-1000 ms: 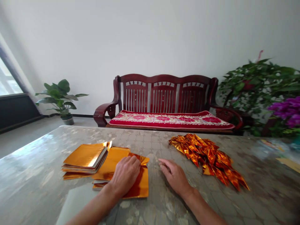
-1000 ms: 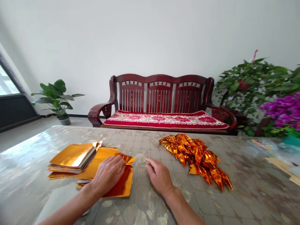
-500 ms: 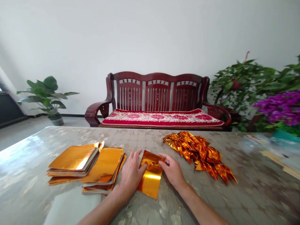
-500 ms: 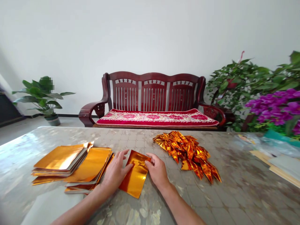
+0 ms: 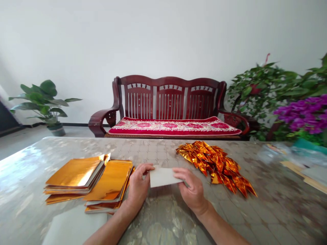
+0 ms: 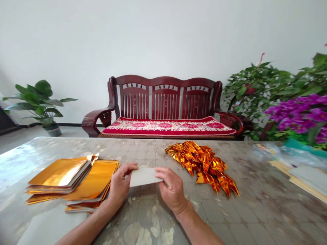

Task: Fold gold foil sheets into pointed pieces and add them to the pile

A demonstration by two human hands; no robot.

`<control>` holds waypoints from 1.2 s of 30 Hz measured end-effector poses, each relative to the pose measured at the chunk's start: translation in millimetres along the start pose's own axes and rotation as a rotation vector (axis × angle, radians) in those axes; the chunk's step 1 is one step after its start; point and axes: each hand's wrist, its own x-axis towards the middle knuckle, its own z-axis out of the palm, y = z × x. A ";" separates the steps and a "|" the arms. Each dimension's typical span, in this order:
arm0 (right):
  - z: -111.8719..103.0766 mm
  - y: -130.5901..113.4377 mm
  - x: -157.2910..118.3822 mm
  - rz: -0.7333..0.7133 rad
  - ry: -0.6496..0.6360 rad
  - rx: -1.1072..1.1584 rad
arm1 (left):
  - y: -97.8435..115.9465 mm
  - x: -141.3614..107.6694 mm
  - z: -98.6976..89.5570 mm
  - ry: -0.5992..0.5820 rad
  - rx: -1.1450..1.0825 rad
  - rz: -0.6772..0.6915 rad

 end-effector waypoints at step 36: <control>-6.2 9.2 3.3 0.300 -0.513 -0.396 | 8.2 -4.0 -11.0 -0.557 0.537 -0.044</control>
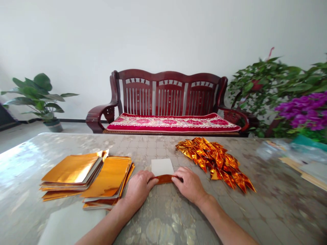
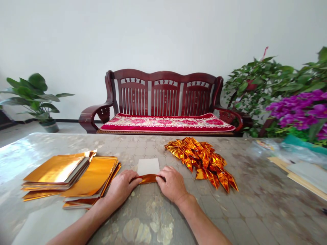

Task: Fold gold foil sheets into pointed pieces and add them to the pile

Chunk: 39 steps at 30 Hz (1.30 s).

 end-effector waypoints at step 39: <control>2.6 6.4 3.1 0.018 -0.053 -0.004 | 4.0 -10.1 -4.7 0.067 -0.066 -0.055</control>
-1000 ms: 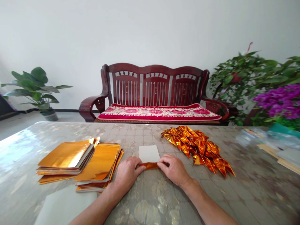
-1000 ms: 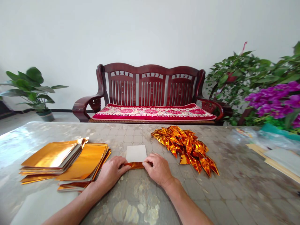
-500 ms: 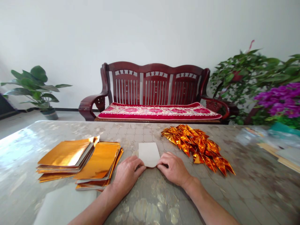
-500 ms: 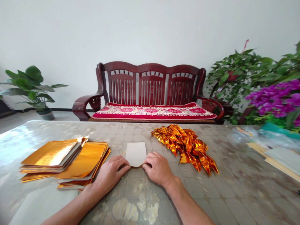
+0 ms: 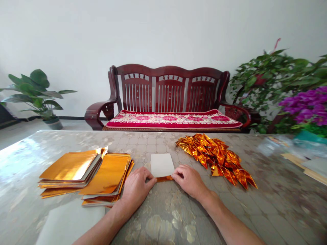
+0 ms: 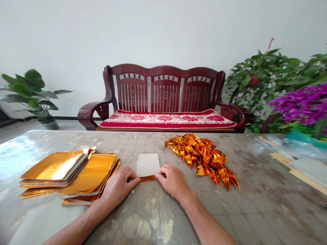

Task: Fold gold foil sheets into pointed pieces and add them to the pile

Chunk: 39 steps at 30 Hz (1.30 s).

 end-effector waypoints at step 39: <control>0.0 -9.7 -3.8 0.014 0.041 -0.165 | -3.1 5.6 2.2 0.005 0.112 -0.004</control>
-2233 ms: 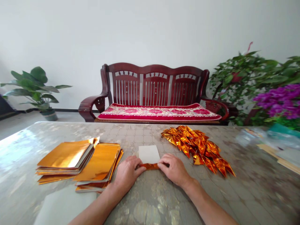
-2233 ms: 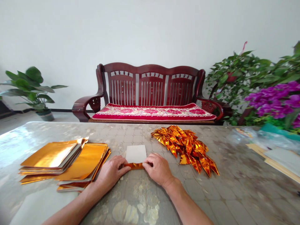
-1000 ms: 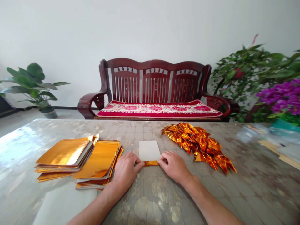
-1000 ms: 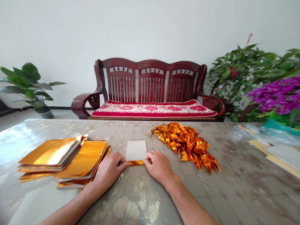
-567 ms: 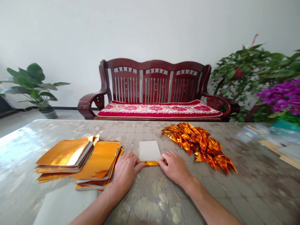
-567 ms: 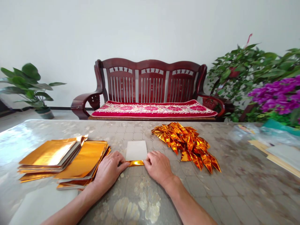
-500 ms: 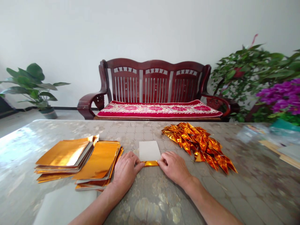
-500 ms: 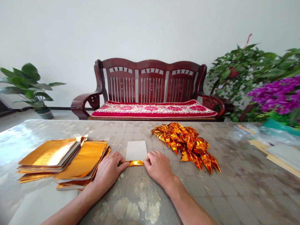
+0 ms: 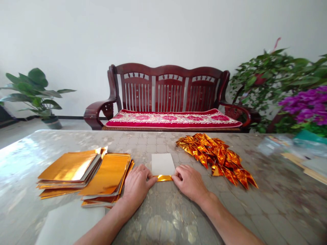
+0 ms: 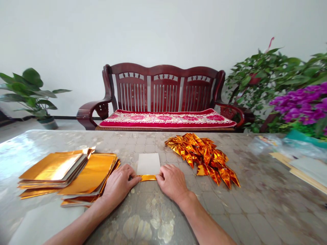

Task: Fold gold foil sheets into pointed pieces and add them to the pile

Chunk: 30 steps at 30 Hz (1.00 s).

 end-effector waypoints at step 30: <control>-1.5 3.2 -1.3 0.012 -0.023 0.004 | 0.5 1.6 0.2 0.005 0.030 -0.005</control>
